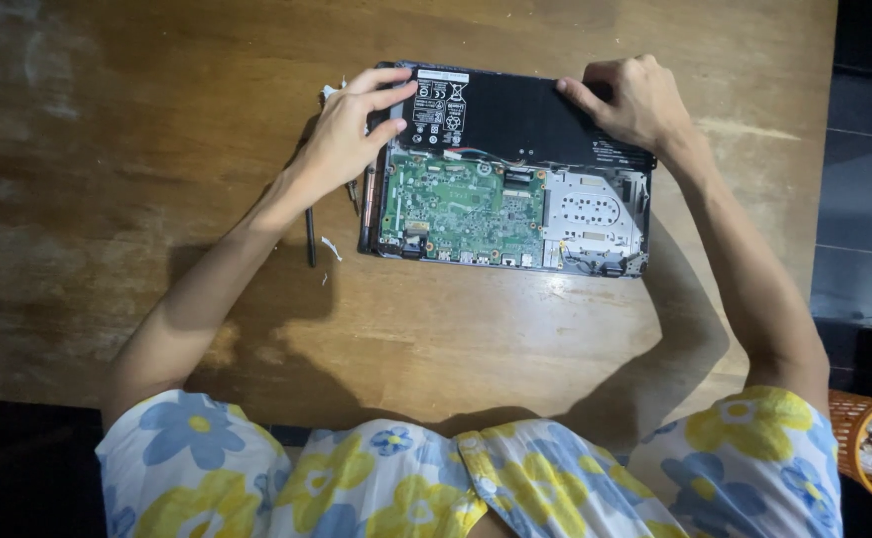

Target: The person is disassembling and reassembling a laptop, specifically focusing on removing and then reinstalling the internal battery using a screwdriver.

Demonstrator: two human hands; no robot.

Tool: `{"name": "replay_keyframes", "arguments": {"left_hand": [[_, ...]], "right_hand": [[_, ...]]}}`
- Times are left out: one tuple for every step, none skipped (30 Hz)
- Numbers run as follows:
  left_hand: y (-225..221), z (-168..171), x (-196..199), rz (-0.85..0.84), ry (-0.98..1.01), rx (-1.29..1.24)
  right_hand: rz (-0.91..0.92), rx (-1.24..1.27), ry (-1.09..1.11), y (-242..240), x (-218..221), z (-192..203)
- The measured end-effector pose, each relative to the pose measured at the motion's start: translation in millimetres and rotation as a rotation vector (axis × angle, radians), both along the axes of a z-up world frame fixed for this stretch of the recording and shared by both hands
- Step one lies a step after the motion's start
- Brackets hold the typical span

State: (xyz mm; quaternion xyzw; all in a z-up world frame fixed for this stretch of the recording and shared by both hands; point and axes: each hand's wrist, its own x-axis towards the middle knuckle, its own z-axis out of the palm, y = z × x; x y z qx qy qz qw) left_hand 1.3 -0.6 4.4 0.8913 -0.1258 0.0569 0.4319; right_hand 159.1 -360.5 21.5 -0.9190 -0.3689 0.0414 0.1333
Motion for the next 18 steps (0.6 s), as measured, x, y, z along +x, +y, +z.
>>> {"name": "replay_keyframes", "arguments": {"left_hand": [[-0.1, -0.5, -0.2, 0.001, -0.006, -0.002], [-0.5, -1.1, -0.4, 0.000, -0.013, -0.004], [-0.4, -2.1, -0.9, -0.001, -0.013, -0.004], [-0.2, -2.8, -1.2, 0.004, -0.010, 0.004], [0.1, -3.4, -1.5, 0.008, -0.008, 0.013], [0.1, -2.9, -1.7, 0.007, -0.008, 0.012], [0.0, -2.5, -1.9, 0.008, -0.007, 0.010], [0.2, -2.2, -1.8, 0.011, -0.007, 0.009], [-0.2, -3.1, -2.4, 0.011, -0.008, 0.009], [0.1, -3.3, -2.2, 0.000, -0.013, 0.003], [0.5, -3.3, -1.9, -0.011, -0.019, -0.004], [0.7, -2.5, -2.2, -0.009, -0.018, -0.004], [0.9, -1.8, -2.2, -0.010, -0.007, -0.007], [0.4, -1.6, -2.4, -0.012, 0.005, -0.011], [-0.3, -1.1, -2.5, -0.012, 0.005, -0.012], [-0.7, -0.6, -2.1, -0.011, 0.011, -0.009], [-0.9, 0.0, -1.9, -0.009, 0.016, -0.007], [-0.9, 0.4, -1.6, -0.007, 0.014, -0.008]], "right_hand": [[0.008, -0.008, -0.015, 0.0, -1.2, 2.8], [0.014, -0.016, -0.031, -0.6, -2.8, 5.6], [0.013, -0.016, -0.030, -1.5, -2.7, 4.9], [0.018, -0.017, -0.039, -2.1, -2.1, 4.7], [0.024, -0.018, -0.047, -2.6, -1.4, 4.5], [0.023, -0.019, -0.047, -2.3, -1.5, 4.9], [0.019, -0.027, -0.055, -1.9, -1.6, 5.3], [0.016, -0.034, -0.065, -1.2, -1.1, 5.4], [0.016, -0.034, -0.066, -1.5, -3.4, 7.6], [0.017, -0.045, -0.072, -0.9, -4.7, 10.7], [0.017, -0.055, -0.078, -0.2, -6.0, 14.1], [0.018, -0.056, -0.078, -0.3, -5.9, 15.2], [-0.002, -0.083, -0.089, -0.6, -5.7, 16.2], [-0.024, -0.111, -0.100, -1.7, -6.1, 16.9], [-0.024, -0.112, -0.100, -2.1, -7.4, 18.5], [-0.022, -0.116, -0.095, -2.0, -7.9, 20.4], [-0.020, -0.120, -0.091, -1.7, -8.6, 22.3], [-0.018, -0.121, -0.093, -1.0, -9.3, 23.6]]}}
